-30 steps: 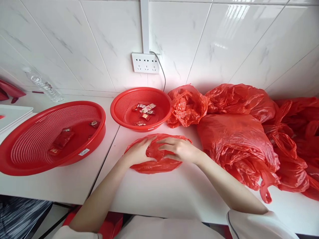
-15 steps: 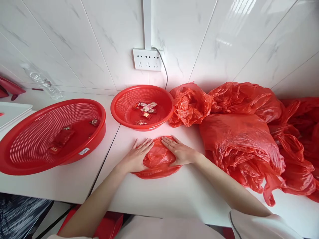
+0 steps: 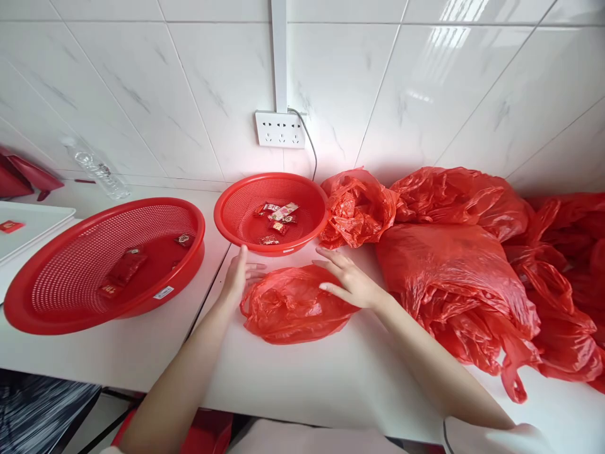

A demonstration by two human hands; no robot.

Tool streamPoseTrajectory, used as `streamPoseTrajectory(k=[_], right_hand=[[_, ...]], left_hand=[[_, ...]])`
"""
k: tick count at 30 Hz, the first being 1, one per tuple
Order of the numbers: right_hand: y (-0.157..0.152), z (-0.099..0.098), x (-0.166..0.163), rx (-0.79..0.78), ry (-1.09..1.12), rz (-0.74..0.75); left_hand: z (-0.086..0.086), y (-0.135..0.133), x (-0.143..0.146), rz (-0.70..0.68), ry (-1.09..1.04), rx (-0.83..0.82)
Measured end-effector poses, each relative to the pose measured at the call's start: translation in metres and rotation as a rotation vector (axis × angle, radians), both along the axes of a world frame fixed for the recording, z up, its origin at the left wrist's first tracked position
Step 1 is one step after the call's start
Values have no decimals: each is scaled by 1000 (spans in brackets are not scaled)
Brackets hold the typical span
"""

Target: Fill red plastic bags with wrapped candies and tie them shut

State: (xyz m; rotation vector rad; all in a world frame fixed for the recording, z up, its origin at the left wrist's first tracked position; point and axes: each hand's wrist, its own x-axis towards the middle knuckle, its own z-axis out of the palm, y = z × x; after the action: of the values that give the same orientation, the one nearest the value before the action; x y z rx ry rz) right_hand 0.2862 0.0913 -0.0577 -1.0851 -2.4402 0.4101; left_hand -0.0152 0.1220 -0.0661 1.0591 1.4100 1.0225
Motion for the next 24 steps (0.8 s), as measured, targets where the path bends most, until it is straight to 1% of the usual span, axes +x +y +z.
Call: streamPoseTrajectory(k=[1, 2, 4, 6, 9, 12, 15, 17, 20, 24], right_hand=[[0, 10, -2, 31, 26, -13], [0, 20, -5, 56, 48, -17], [2, 37, -11, 87, 78, -5], [3, 51, -18, 97, 94, 17], [3, 67, -27, 105, 128, 24], [6, 78, -34, 95, 201, -2], [12, 81, -43, 74, 241, -29], [18, 79, -51, 70, 235, -42], [27, 70, -64, 60, 217, -33], [35, 51, -81, 34, 175, 44]], left_hand=[[6, 7, 1, 25, -147, -106], [12, 13, 2, 16, -258, -167], [24, 24, 5, -26, -392, -190], [32, 29, 7, -67, -455, -168], [33, 24, 8, -51, -507, -122], [25, 13, 9, 26, -507, -41], [18, 0, 11, 72, -498, 43], [16, -7, 13, 52, -512, 53], [19, -16, 17, 3, -522, 35], [20, -23, 22, -59, -492, 16]])
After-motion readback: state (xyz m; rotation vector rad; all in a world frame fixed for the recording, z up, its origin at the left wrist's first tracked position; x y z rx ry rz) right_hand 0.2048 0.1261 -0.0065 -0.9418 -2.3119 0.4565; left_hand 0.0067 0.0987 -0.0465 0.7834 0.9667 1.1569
